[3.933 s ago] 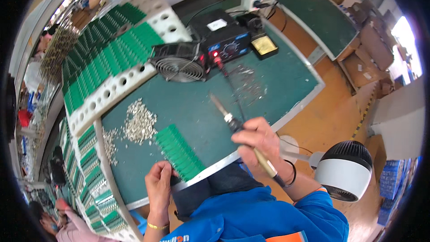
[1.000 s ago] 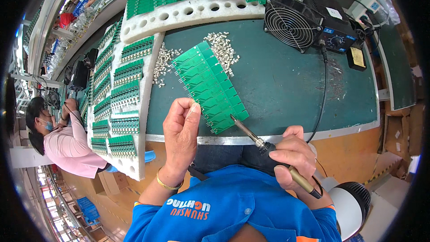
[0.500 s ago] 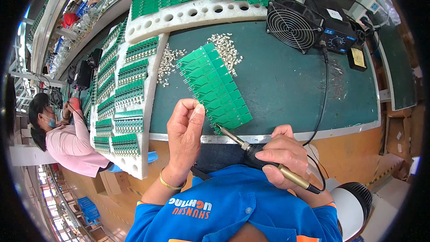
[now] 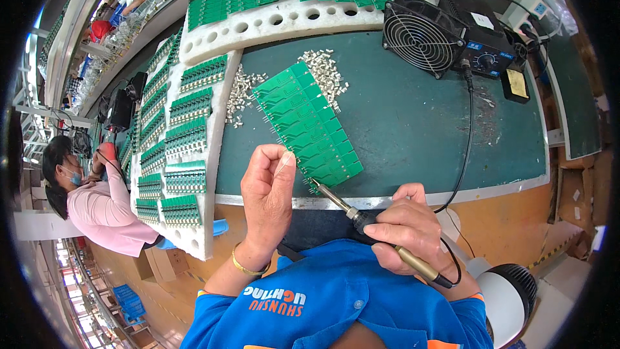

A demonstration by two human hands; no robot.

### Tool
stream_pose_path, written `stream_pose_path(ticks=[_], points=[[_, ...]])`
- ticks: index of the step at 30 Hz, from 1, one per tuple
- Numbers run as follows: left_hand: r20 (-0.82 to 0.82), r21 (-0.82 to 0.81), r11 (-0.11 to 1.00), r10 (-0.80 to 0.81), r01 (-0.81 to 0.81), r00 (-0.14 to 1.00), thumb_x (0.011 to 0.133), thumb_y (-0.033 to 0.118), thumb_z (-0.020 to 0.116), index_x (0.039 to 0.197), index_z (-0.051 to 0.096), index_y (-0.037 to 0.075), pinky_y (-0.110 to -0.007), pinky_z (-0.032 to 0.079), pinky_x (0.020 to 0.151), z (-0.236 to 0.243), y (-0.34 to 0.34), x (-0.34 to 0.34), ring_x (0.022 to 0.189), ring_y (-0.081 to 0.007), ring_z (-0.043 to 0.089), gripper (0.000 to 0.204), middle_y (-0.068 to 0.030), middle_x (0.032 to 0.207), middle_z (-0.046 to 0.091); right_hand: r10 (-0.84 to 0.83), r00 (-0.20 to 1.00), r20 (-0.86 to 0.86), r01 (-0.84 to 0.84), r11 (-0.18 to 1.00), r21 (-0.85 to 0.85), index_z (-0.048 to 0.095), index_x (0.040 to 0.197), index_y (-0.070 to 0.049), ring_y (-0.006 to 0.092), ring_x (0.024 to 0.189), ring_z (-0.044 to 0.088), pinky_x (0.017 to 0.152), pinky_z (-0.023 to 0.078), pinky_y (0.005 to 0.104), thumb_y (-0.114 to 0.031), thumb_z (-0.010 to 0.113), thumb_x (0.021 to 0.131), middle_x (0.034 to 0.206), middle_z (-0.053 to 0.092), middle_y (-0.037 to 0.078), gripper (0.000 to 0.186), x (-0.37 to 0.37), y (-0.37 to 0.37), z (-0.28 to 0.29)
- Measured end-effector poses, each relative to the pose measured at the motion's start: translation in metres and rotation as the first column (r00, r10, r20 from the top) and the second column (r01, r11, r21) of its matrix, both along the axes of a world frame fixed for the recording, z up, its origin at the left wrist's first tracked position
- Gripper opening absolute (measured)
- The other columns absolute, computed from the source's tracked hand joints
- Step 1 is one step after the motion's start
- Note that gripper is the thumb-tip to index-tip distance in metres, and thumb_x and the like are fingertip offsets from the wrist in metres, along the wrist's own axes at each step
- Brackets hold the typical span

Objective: The person picks up a circuit board and solders electronic components onto it using a soldering iron and solder wire.

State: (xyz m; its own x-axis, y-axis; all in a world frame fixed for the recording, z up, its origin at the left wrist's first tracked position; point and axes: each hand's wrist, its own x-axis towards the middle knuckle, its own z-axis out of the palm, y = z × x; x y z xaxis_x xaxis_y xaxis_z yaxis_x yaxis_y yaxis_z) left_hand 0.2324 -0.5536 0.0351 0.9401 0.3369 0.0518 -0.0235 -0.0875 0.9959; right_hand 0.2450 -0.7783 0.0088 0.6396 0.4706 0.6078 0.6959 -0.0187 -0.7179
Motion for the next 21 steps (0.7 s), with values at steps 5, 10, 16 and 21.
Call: stream_pose_path(ticks=[5,10,16,21], points=[[0.029,-0.031,0.999,0.01,-0.009,1.0,0.102,0.009,0.056,0.096,0.054,0.003,-0.02,0.028,0.052,0.001,0.003,0.002,0.063,-0.0007,0.034,0.008,0.0078,0.071,0.044,-0.084,0.995,-0.051,0.091,0.98,0.178,0.063,0.102,-0.006,0.0176,0.061,0.052,0.077,0.043,0.0433,-0.026,0.063,0.093,0.075,0.059,0.007,0.023,-0.002,-0.006,-0.006],[-0.095,-0.204,0.979,-0.024,0.004,0.995,0.102,0.01,0.055,0.098,0.054,0.003,-0.019,0.028,0.056,0.001,0.007,0.001,0.067,-0.0005,0.033,0.008,0.0086,0.074,0.042,-0.094,0.992,-0.089,0.112,0.969,0.221,0.061,0.102,-0.004,0.017,0.061,0.05,0.077,0.043,0.0434,-0.028,0.059,0.095,0.075,0.056,0.008,0.025,-0.001,-0.006,-0.008],[-0.065,-0.204,0.977,-0.079,0.064,0.995,0.104,0.022,0.055,0.1,0.056,0.008,-0.018,0.024,0.046,-0.009,0.011,0.003,0.055,0.0014,0.033,0.014,0.0091,0.073,0.046,-0.061,0.992,-0.111,0.087,0.965,0.247,0.06,0.107,-0.002,0.0178,0.064,0.052,0.074,0.043,0.0418,-0.03,0.056,0.098,0.079,0.058,0.009,0.03,0.002,0.001,-0.012],[-0.07,-0.256,0.962,-0.11,0.089,0.991,0.103,0.024,0.056,0.099,0.056,0.008,-0.019,0.024,0.046,-0.014,0.011,0.003,0.054,0.001,0.033,0.016,0.0089,0.073,0.046,-0.038,0.99,-0.138,0.074,0.962,0.265,0.058,0.112,-0.001,0.0188,0.067,0.054,0.069,0.044,0.0376,-0.035,0.052,0.102,0.083,0.06,0.011,0.036,0.004,0.007,-0.011]])
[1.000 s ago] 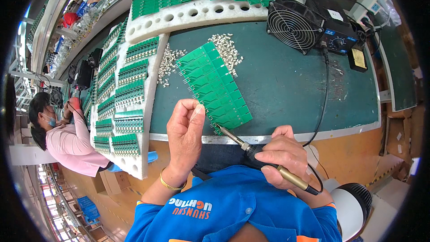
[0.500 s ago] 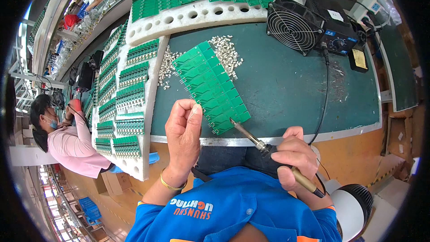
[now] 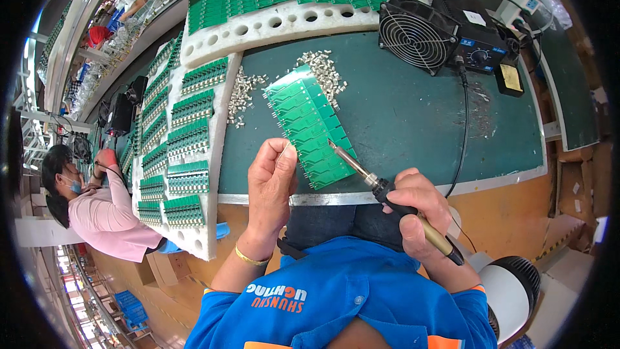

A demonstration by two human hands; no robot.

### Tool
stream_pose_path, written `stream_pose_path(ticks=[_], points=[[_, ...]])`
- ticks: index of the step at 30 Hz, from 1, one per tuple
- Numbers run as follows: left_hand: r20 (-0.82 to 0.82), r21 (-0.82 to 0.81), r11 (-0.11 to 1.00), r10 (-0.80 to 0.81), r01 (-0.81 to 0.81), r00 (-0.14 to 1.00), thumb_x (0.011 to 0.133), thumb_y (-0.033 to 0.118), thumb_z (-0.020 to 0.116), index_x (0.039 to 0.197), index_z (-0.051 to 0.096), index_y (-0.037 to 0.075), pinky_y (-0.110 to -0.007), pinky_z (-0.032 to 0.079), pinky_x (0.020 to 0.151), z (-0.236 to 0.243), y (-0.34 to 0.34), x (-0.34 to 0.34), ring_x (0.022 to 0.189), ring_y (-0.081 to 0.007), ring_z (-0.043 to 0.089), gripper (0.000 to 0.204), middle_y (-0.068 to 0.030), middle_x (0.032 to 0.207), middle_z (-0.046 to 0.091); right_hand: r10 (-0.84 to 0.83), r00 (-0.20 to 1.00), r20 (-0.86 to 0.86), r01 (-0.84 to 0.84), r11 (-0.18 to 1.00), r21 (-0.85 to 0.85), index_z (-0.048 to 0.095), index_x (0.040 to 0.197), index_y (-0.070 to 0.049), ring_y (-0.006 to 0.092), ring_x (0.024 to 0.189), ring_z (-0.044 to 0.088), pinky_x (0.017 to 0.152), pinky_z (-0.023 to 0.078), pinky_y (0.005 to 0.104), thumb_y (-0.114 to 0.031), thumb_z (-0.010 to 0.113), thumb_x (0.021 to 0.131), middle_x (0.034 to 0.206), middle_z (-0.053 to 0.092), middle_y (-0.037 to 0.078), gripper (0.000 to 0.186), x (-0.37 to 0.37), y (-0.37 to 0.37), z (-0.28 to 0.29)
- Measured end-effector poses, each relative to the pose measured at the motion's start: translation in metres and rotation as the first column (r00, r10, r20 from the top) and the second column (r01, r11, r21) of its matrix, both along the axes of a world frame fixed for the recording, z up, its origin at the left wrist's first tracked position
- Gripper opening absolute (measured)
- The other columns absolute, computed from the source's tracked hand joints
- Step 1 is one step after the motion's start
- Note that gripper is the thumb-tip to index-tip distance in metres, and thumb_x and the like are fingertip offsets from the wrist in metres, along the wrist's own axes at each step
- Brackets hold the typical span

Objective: The person picks up a circuit board and solders electronic components onto it using a soldering iron and solder wire.

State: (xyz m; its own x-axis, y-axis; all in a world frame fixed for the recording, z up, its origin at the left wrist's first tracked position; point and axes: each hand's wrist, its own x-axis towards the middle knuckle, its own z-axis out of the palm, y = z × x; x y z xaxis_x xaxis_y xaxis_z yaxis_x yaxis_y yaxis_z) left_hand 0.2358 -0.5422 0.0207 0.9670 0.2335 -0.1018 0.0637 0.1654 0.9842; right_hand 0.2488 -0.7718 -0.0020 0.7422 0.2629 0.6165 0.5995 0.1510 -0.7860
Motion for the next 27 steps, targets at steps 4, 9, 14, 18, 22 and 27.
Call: stream_pose_path(ticks=[4,9,14,18,22,27], points=[[-0.03,-0.042,0.999,-0.002,0.001,1.0,0.103,0.024,0.056,0.099,0.056,0.009,-0.019,0.024,0.045,-0.001,0.001,0.0,0.053,0.0004,0.033,0.015,0.0085,0.072,0.047,0.015,1.0,0.0,-0.015,1.0,0.023,0.056,0.114,-0.001,0.019,0.068,0.054,0.069,0.044,0.0374,-0.038,0.051,0.103,0.081,0.06,0.01,0.039,0.0,0.004,0.004],[-0.03,-0.086,0.996,-0.022,0.019,0.999,0.103,0.024,0.056,0.1,0.055,0.009,-0.019,0.024,0.045,-0.001,0.004,-0.003,0.053,0.0002,0.032,0.016,0.0084,0.072,0.047,0.011,1.0,-0.006,-0.011,1.0,-0.018,0.056,0.115,-0.002,0.0191,0.068,0.054,0.07,0.045,0.0373,-0.039,0.049,0.103,0.082,0.06,0.01,0.04,-0.002,0.005,0.007],[-0.019,-0.101,0.994,-0.046,0.044,0.999,0.103,0.024,0.056,0.1,0.055,0.009,-0.019,0.024,0.045,-0.003,0.004,-0.003,0.053,0.0004,0.031,0.015,0.0086,0.072,0.046,-0.019,1.0,0.007,0.019,0.999,-0.034,0.056,0.115,-0.003,0.0183,0.072,0.055,0.068,0.045,0.0345,-0.042,0.049,0.103,0.086,0.059,0.011,0.041,0.001,0.007,0.008],[0.013,-0.086,0.994,-0.059,0.06,0.998,0.103,0.024,0.056,0.101,0.055,0.009,-0.019,0.023,0.045,-0.004,0.005,-0.002,0.053,0.0012,0.031,0.015,0.0093,0.073,0.045,-0.057,0.998,-0.018,0.056,0.997,-0.054,0.059,0.113,-0.003,0.0184,0.074,0.056,0.067,0.045,0.033,-0.043,0.05,0.102,0.088,0.058,0.011,0.042,0.006,0.009,0.01],[-0.002,-0.127,0.989,-0.078,0.078,0.997,0.104,0.015,0.055,0.102,0.055,0.003,-0.018,0.037,0.07,-0.004,0.009,-0.004,0.078,-0.001,0.043,0.012,0.0059,0.085,0.053,-0.006,1.0,-0.015,0.005,1.0,-0.023,0.06,0.111,-0.003,0.019,0.074,0.056,0.066,0.045,0.0329,-0.044,0.052,0.102,0.087,0.058,0.011,0.042,0.007,0.013,0.009],[0.009,-0.058,0.997,-0.059,0.059,0.998,0.103,0.024,0.057,0.101,0.056,0.009,-0.018,0.023,0.046,-0.008,0.007,-0.001,0.056,0.0023,0.032,0.015,0.0101,0.075,0.046,-0.012,0.999,-0.032,0.01,0.999,-0.047,0.061,0.11,-0.003,0.0195,0.073,0.056,0.065,0.045,0.0334,-0.041,0.052,0.102,0.084,0.058,0.011,0.04,0.006,0.014,0.006]])
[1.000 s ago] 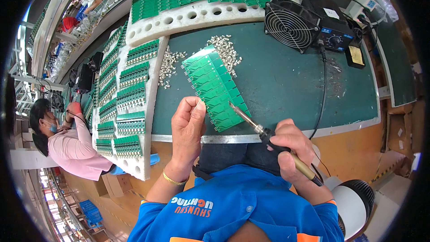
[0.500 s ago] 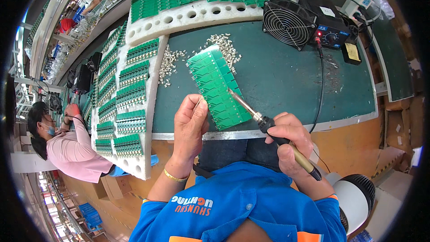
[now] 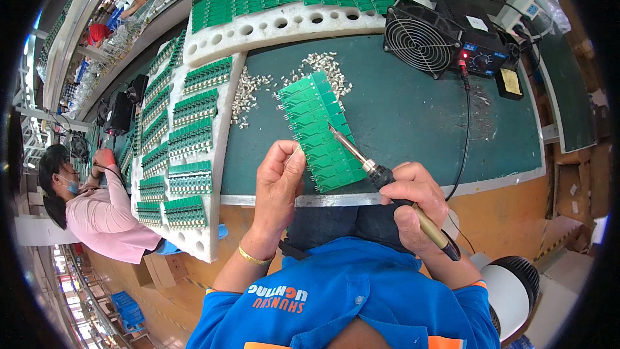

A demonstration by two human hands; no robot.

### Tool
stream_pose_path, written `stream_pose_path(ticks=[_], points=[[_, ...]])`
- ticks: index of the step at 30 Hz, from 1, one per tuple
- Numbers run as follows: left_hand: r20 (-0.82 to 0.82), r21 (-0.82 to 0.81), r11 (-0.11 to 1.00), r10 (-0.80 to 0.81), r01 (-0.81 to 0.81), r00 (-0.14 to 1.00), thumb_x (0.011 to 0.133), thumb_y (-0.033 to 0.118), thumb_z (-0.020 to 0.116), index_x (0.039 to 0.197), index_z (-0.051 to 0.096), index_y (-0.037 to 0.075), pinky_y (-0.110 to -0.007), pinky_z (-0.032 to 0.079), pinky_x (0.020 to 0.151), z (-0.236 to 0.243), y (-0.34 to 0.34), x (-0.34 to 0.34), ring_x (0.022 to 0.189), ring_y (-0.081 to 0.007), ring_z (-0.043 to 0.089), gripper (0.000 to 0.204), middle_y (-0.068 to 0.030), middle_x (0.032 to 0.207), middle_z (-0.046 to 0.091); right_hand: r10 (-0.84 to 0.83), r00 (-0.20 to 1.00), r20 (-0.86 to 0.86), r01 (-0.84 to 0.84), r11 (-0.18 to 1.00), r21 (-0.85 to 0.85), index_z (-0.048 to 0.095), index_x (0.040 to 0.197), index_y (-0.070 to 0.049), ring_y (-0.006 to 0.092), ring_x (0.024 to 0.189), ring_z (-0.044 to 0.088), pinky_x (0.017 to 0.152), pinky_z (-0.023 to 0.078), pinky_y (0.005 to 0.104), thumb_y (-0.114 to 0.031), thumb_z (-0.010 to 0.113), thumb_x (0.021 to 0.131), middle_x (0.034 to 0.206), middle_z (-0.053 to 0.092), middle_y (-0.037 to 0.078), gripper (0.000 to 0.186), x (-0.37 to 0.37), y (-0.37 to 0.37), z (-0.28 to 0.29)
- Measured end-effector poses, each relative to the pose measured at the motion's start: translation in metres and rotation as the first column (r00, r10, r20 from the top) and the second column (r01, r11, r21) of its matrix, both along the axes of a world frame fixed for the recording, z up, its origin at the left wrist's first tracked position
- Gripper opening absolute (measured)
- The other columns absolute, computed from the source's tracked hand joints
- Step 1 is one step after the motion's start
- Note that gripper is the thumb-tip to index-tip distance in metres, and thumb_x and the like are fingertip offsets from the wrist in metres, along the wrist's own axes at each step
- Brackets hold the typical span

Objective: The person picks up a circuit board and solders electronic components onto it using a soldering iron and solder wire.

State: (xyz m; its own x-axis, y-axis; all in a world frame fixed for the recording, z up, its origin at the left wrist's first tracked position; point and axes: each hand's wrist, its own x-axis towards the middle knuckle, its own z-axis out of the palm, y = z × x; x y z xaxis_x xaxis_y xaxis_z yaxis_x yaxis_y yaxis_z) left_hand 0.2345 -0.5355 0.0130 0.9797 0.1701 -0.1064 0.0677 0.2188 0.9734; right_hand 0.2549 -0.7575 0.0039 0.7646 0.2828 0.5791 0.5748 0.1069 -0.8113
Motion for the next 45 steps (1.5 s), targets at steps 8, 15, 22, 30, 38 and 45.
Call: stream_pose_path(ticks=[8,15,22,30,38,45], points=[[-0.015,0.01,1.0,-0.007,0.007,1.0,0.103,0.024,0.056,0.101,0.056,0.009,-0.018,0.024,0.047,-0.001,-0.001,-0.001,0.058,0.0026,0.033,0.015,0.0105,0.076,0.047,0.036,0.999,0.011,-0.035,0.999,-0.026,0.062,0.107,-0.002,0.0201,0.07,0.054,0.061,0.044,0.0336,-0.035,0.056,0.101,0.08,0.058,0.01,0.034,0.0,0.0,0.003],[-0.008,0.054,0.999,0.006,-0.006,1.0,0.104,0.023,0.056,0.101,0.057,0.009,-0.018,0.024,0.049,-0.001,0.0,-0.001,0.06,0.0023,0.033,0.015,0.0107,0.077,0.047,0.065,0.998,0.023,-0.063,0.995,-0.075,0.066,0.1,-0.002,0.0222,0.067,0.052,0.059,0.042,0.0341,-0.023,0.063,0.096,0.078,0.058,0.009,0.022,-0.002,0.003,0.0],[0.002,0.1,0.995,0.011,-0.011,1.0,0.104,0.015,0.055,0.101,0.054,0.003,-0.019,0.03,0.058,0.002,-0.001,-0.003,0.069,-0.0007,0.035,0.013,0.0081,0.077,0.046,0.089,0.995,0.049,-0.085,0.993,-0.079,0.067,0.099,-0.002,0.0231,0.065,0.05,0.061,0.042,0.0355,-0.021,0.065,0.093,0.076,0.058,0.009,0.02,-0.002,0.004,-0.004],[0.002,0.159,0.987,0.033,-0.033,0.999,0.103,0.015,0.055,0.1,0.055,0.003,-0.019,0.03,0.057,0.001,-0.001,-0.002,0.067,-0.0009,0.035,0.013,0.0075,0.073,0.047,0.092,0.995,0.044,-0.088,0.993,-0.084,0.068,0.097,-0.002,0.0225,0.063,0.048,0.064,0.042,0.0363,-0.02,0.067,0.091,0.075,0.058,0.008,0.019,-0.001,0.006,-0.006],[-0.001,0.286,0.957,0.051,-0.048,0.999,0.103,0.013,0.056,0.1,0.055,0.003,-0.018,0.032,0.06,0.004,-0.004,-0.003,0.071,-0.0009,0.037,0.011,0.0074,0.08,0.048,0.062,0.989,0.136,-0.044,0.991,-0.13,0.069,0.097,-0.005,0.0204,0.063,0.052,0.067,0.043,0.0378,-0.019,0.069,0.088,0.075,0.059,0.008,0.016,-0.001,0.007,-0.008],[-0.005,0.316,0.947,0.056,-0.051,0.998,0.103,0.013,0.055,0.099,0.055,0.003,-0.018,0.032,0.06,0.006,-0.006,-0.002,0.071,-0.001,0.037,0.011,0.0073,0.079,0.047,0.047,0.988,0.145,-0.025,0.989,-0.146,0.069,0.097,-0.009,0.0188,0.063,0.054,0.069,0.043,0.039,-0.017,0.072,0.085,0.077,0.061,0.006,0.015,-0.001,0.008,-0.009]])
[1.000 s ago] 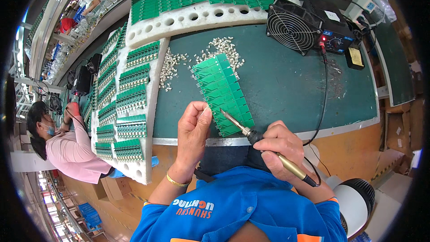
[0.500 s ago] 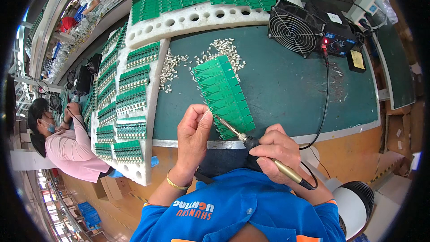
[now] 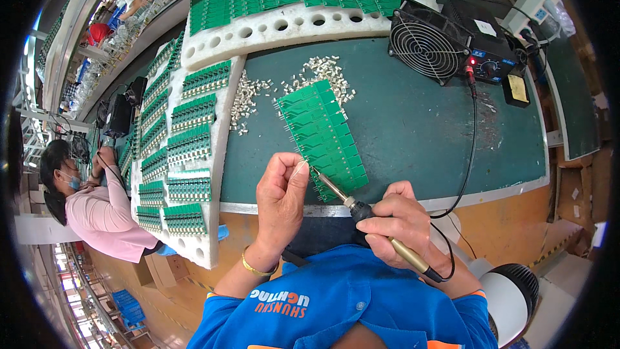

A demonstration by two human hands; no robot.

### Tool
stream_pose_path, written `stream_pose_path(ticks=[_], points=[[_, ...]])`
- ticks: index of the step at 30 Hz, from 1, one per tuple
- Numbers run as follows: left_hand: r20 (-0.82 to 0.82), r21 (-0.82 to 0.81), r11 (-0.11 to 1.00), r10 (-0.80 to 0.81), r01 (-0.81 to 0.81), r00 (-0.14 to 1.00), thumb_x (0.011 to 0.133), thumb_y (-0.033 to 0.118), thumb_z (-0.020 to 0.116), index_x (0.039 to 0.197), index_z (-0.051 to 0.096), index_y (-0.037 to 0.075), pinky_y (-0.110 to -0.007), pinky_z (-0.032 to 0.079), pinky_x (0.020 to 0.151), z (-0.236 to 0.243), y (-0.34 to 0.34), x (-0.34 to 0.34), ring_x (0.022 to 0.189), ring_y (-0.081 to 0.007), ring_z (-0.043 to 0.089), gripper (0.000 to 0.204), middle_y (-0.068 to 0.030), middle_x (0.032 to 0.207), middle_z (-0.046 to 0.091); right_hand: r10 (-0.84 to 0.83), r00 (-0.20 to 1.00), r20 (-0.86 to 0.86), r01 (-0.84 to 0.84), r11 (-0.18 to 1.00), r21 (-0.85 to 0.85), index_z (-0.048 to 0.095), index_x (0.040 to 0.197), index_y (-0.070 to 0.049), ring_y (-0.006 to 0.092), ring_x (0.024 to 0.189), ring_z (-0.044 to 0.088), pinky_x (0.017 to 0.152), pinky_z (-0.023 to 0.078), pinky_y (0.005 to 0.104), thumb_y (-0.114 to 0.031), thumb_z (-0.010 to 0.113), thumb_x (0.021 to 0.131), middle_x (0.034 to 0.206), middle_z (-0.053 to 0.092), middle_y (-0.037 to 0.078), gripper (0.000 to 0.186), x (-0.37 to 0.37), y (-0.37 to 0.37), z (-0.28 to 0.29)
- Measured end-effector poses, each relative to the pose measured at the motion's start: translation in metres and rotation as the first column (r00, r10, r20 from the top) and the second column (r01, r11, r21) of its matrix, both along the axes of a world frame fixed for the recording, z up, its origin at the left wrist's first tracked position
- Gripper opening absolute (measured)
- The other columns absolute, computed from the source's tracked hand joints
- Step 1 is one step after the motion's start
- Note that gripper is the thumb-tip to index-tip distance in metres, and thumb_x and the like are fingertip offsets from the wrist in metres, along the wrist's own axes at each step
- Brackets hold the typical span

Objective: The person picks up a circuit board and solders electronic components onto it using a soldering iron and solder wire.

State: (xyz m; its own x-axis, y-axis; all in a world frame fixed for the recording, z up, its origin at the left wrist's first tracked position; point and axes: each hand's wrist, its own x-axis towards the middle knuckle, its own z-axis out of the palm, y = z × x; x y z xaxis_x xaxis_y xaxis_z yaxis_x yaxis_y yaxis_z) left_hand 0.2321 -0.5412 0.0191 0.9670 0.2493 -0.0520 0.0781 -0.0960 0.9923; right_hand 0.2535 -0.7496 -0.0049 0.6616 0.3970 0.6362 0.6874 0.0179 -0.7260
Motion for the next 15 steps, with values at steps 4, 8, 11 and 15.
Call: stream_pose_path(ticks=[4,8,11,15], points=[[-0.048,-0.005,1.0,0.005,-0.005,0.999,0.103,0.013,0.056,0.1,0.055,0.003,-0.018,0.032,0.06,-0.0007,-0.0001,0.0001,0.071,-0.0011,0.037,0.011,0.0072,0.079,0.047,-0.016,0.999,0.038,0.016,1.0,-0.01,0.07,0.097,-0.011,0.0173,0.063,0.053,0.07,0.043,0.0387,-0.014,0.071,0.083,0.075,0.06,0.003,0.015,-0.0001,0.0003,0.0],[-0.001,-0.017,1.0,0.01,-0.01,1.0,0.103,0.014,0.056,0.099,0.055,0.003,-0.018,0.032,0.061,-0.0009,-0.0008,0.0008,0.071,-0.0013,0.037,0.011,0.0071,0.079,0.047,-0.023,0.999,0.037,0.024,0.999,-0.042,0.07,0.097,-0.011,0.0169,0.062,0.053,0.07,0.042,0.0386,-0.013,0.071,0.082,0.074,0.059,0.002,0.015,-0.0004,-0.0002,0.0012],[-0.013,0.02,1.0,0.013,-0.013,1.0,0.103,0.014,0.056,0.099,0.055,0.003,-0.018,0.033,0.061,0.0003,-0.0008,0.001,0.072,-0.0015,0.038,0.012,0.007,0.079,0.048,-0.014,0.999,0.041,0.016,0.998,-0.055,0.069,0.097,-0.011,0.0174,0.062,0.053,0.07,0.042,0.0388,-0.013,0.071,0.082,0.074,0.059,0.002,0.015,-0.0001,-0.0006,0.001],[-0.001,0.035,0.999,0.013,-0.013,1.0,0.103,0.014,0.057,0.098,0.055,0.003,-0.019,0.033,0.061,0.0027,-0.0006,0.0011,0.072,-0.0016,0.038,0.012,0.0071,0.079,0.048,-0.031,0.999,0.034,0.032,0.999,-0.015,0.069,0.098,-0.011,0.0171,0.062,0.052,0.072,0.042,0.0406,-0.017,0.068,0.087,0.073,0.057,0.003,0.012,-0.0009,-0.0052,0.0022]])
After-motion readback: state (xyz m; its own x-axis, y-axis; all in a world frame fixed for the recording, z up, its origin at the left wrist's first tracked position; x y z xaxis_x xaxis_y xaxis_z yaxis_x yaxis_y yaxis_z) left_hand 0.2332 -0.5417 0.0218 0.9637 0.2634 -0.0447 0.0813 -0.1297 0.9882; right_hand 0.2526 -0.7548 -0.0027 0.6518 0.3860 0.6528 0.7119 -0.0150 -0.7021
